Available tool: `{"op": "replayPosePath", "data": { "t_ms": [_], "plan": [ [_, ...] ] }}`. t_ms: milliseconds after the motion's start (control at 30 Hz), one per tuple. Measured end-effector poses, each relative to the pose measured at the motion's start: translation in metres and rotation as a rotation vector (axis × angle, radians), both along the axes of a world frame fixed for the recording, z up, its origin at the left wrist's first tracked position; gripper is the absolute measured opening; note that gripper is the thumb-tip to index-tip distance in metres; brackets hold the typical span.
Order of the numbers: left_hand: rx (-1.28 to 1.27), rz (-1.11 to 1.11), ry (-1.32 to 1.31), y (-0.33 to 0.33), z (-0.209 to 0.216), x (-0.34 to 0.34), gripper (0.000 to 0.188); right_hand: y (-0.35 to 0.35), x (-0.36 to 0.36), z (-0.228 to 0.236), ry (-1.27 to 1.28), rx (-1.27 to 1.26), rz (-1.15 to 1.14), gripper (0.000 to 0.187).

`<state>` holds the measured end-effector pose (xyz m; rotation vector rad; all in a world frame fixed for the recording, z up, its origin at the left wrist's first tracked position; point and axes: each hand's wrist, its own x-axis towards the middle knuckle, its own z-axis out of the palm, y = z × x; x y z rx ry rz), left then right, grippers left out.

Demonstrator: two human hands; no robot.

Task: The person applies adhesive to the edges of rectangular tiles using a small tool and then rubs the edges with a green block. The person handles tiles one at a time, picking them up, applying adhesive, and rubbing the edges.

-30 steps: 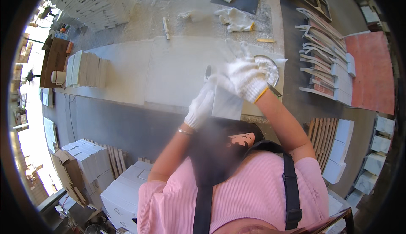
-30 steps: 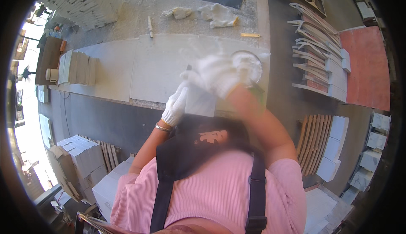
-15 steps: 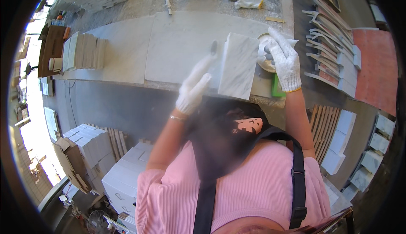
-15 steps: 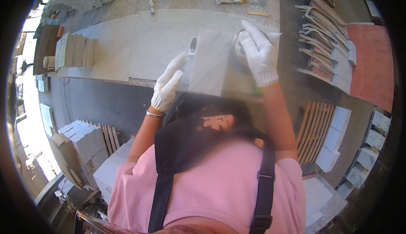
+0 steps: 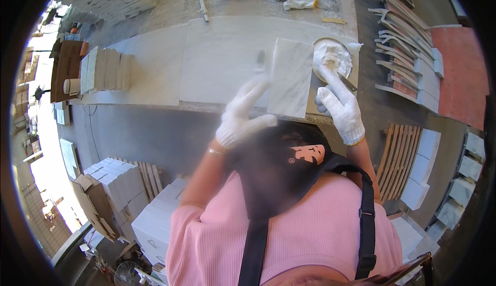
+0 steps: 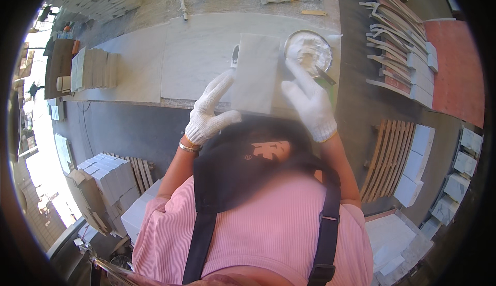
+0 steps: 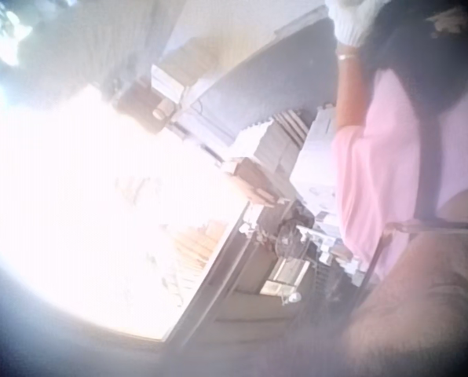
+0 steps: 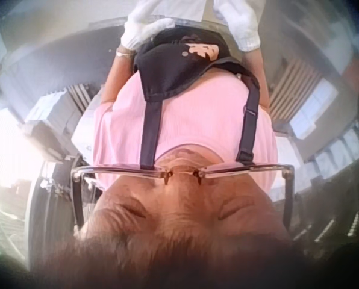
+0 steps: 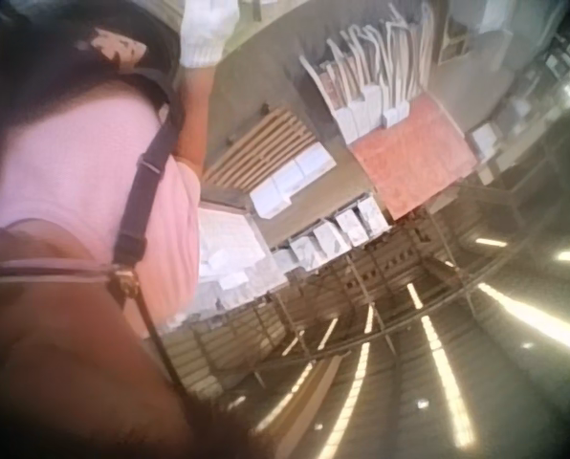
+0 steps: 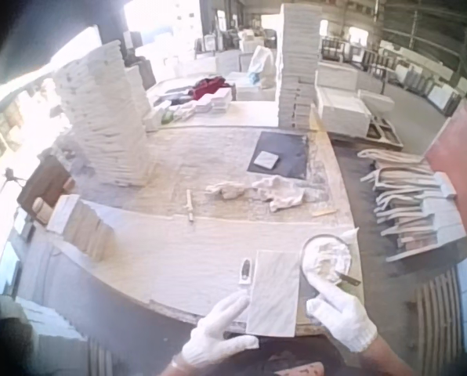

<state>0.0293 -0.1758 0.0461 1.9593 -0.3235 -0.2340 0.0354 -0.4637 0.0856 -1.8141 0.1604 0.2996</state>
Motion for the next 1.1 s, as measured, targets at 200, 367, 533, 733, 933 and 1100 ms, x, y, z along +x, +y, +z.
{"op": "replayPosePath", "data": {
  "t_ms": [200, 367, 533, 733, 933, 1100],
  "plan": [
    [0.080, 0.004, -0.189, -0.002, 0.002, -0.003, 0.076, 0.012, -0.007, 0.001, -0.054, -0.202, 0.111, 0.056],
    [0.214, -0.071, -0.433, -0.010, 0.012, -0.003, 0.061, 0.013, -0.008, 0.003, -0.015, 0.031, 0.077, 0.054],
    [0.201, -0.043, -0.491, -0.011, 0.031, 0.012, 0.054, 0.008, 0.005, 0.005, 0.113, 0.229, -0.020, 0.046],
    [0.401, -0.179, -0.609, -0.009, 0.095, 0.064, 0.081, -0.016, 0.024, 0.040, 0.107, 0.278, 0.111, 0.044],
    [0.561, -0.603, -0.269, -0.068, 0.148, 0.098, 0.099, -0.030, 0.046, 0.069, -0.390, 0.045, 0.412, 0.044],
    [0.296, -0.495, 0.142, -0.080, 0.134, 0.101, 0.078, -0.047, 0.037, 0.078, -0.002, 0.317, 0.143, 0.048]
  ]
}}
